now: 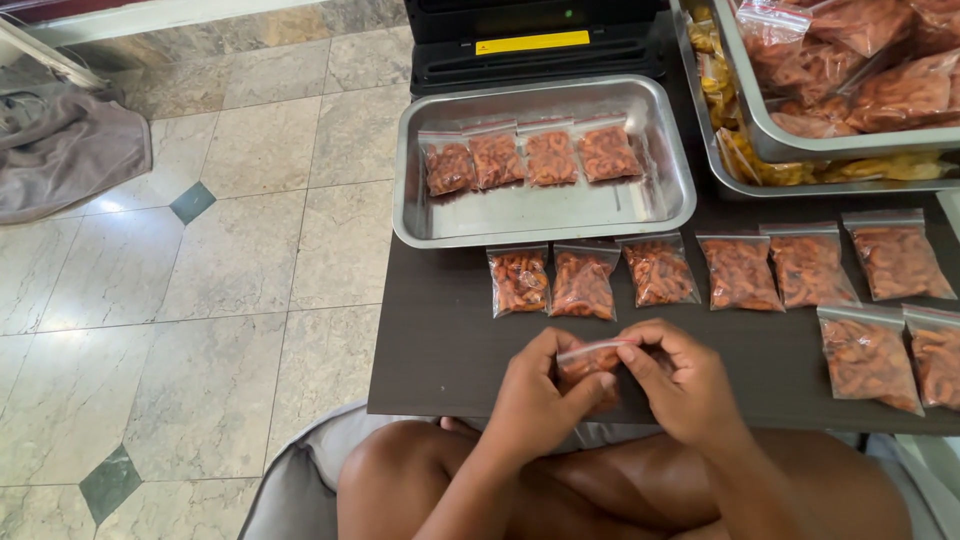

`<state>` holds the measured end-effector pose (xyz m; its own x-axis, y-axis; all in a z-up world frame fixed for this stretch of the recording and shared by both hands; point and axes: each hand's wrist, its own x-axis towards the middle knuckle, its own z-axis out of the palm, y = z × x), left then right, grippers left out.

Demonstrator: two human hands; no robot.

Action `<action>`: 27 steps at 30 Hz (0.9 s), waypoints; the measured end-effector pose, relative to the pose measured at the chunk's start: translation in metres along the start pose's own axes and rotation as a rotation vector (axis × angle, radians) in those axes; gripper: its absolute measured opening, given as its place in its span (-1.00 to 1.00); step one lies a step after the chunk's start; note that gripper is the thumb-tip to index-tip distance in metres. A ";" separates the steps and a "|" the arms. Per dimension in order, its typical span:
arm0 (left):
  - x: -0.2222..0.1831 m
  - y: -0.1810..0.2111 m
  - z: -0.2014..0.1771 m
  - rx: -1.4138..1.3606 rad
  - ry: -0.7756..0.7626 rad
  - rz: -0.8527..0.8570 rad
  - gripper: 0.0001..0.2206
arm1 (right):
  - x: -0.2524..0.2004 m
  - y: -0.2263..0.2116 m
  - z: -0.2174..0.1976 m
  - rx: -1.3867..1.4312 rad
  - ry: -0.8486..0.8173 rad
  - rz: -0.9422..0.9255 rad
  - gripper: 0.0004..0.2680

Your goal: Sealing small plastic bags of snacks and arranging them in a metal tray.

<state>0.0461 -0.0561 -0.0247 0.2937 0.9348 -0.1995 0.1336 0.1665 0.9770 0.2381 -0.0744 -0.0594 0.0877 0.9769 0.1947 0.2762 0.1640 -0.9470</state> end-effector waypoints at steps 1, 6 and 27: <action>0.001 -0.001 -0.001 0.001 0.002 0.001 -0.76 | 0.002 -0.003 0.000 0.001 -0.001 -0.002 -0.92; 0.004 -0.003 0.001 -0.022 0.048 0.118 -0.91 | 0.006 -0.012 0.002 -0.171 -0.024 -0.159 -0.92; 0.010 -0.017 0.000 -0.087 0.168 0.105 -0.82 | 0.004 0.004 -0.003 -0.114 0.036 -0.063 -0.89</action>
<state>0.0463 -0.0496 -0.0430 0.1385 0.9865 -0.0877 0.0257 0.0850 0.9961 0.2427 -0.0704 -0.0616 0.1006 0.9594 0.2637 0.3892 0.2060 -0.8978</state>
